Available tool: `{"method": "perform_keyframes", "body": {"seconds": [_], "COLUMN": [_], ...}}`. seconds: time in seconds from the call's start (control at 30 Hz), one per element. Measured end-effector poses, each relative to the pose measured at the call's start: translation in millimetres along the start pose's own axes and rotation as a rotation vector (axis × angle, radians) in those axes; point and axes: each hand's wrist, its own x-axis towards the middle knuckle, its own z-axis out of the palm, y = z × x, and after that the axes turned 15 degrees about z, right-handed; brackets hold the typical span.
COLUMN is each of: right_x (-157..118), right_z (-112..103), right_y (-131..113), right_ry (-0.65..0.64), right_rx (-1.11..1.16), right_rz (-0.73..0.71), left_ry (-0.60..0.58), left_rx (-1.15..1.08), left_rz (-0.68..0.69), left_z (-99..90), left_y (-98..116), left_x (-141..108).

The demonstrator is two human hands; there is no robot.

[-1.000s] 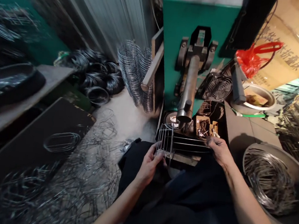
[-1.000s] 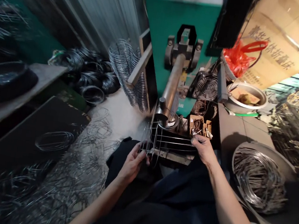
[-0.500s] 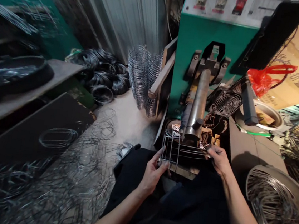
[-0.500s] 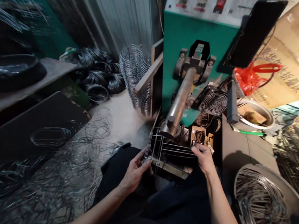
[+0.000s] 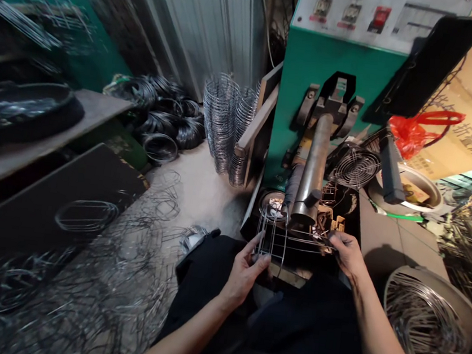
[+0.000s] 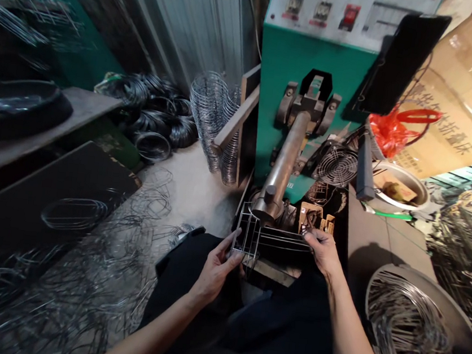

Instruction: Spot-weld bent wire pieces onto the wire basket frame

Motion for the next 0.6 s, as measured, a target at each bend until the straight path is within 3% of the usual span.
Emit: {"method": "perform_keyframes", "body": {"seconds": [0.23,0.43,0.6], "right_x": [1.2,-27.7,-49.4], "right_z": [0.0,20.6,41.0], "right_y": [0.0,9.1,9.6], "right_ry": [-0.001,0.362,0.311], "right_rx": [0.059,0.083,0.010], "right_rz": [0.016,-0.258,-0.321], "left_ry": [-0.022,-0.019,0.034], "left_rx": [0.014,-0.003,0.006], "left_rz": [-0.026,-0.014,-0.002], "left_z": [0.2,2.1,1.5], "left_y": [3.2,5.2,2.9], "left_x": [1.7,0.2,-2.7]}}
